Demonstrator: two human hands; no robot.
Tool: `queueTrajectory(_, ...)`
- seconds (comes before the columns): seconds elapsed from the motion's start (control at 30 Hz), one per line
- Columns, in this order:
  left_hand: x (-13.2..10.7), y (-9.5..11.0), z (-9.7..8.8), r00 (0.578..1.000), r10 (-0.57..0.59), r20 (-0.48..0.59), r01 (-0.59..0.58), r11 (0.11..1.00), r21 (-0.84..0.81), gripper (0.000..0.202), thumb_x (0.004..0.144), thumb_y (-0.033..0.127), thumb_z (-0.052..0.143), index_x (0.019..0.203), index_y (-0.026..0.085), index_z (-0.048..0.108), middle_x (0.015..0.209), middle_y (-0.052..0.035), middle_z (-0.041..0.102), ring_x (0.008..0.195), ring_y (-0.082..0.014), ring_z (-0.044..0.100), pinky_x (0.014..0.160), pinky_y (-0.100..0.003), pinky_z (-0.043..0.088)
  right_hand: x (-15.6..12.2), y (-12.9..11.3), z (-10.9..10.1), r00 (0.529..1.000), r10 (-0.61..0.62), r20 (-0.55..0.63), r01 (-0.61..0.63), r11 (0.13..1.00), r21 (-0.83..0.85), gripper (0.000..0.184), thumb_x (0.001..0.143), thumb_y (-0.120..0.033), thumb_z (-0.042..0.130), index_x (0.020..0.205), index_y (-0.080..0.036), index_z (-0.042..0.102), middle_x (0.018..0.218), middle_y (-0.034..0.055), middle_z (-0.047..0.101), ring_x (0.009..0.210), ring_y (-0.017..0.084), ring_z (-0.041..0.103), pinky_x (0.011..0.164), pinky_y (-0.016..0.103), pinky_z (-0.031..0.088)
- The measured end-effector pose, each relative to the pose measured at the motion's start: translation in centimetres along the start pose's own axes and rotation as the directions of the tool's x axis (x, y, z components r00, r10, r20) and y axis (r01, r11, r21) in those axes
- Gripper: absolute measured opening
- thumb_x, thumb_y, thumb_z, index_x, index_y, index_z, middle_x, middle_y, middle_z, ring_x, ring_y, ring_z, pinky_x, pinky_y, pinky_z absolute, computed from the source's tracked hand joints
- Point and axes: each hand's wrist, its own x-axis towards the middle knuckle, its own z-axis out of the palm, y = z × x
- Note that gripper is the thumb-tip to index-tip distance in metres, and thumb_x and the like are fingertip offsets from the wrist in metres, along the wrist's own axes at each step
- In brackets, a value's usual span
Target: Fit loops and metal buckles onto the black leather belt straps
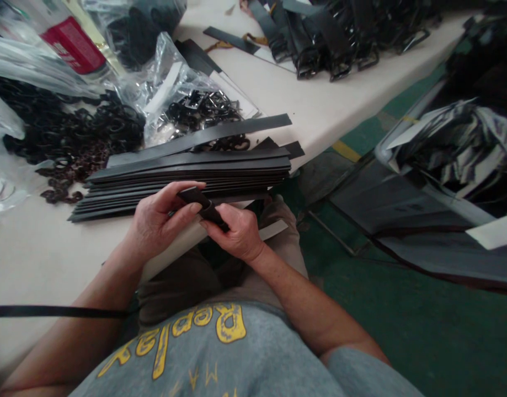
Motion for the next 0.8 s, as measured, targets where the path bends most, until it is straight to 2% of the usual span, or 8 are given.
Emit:
queueTrajectory(0.67,0.02,-0.08,-0.01,1.0,0.008,-0.002,-0.008,1.0,-0.026,0.037,0.089,0.037,0.059,0.121,0.017,0.064,0.078,-0.0007,0.07,0.065,-0.0141,0.065,0.065,-0.022,0.048,0.21,-0.38,-0.26,0.995,-0.083,-0.053,0.085,0.996,0.027,0.011,0.09,-0.029,0.062,0.081,-0.022,0.063,0.069,-0.0001,0.064,0.06,0.014,0.057,0.059,0.026,0.043)
queueTrajectory(0.8,0.02,-0.04,-0.04,1.0,0.006,-0.003,-0.006,1.0,-0.019,0.037,0.089,0.036,0.059,0.12,0.018,0.064,0.076,0.0001,0.07,0.063,-0.0136,0.063,0.064,-0.022,0.048,0.14,-0.27,-0.19,0.997,-0.066,-0.041,0.066,0.998,0.016,0.012,0.09,-0.03,0.061,0.082,-0.022,0.063,0.07,-0.0002,0.064,0.06,0.014,0.057,0.059,0.026,0.043)
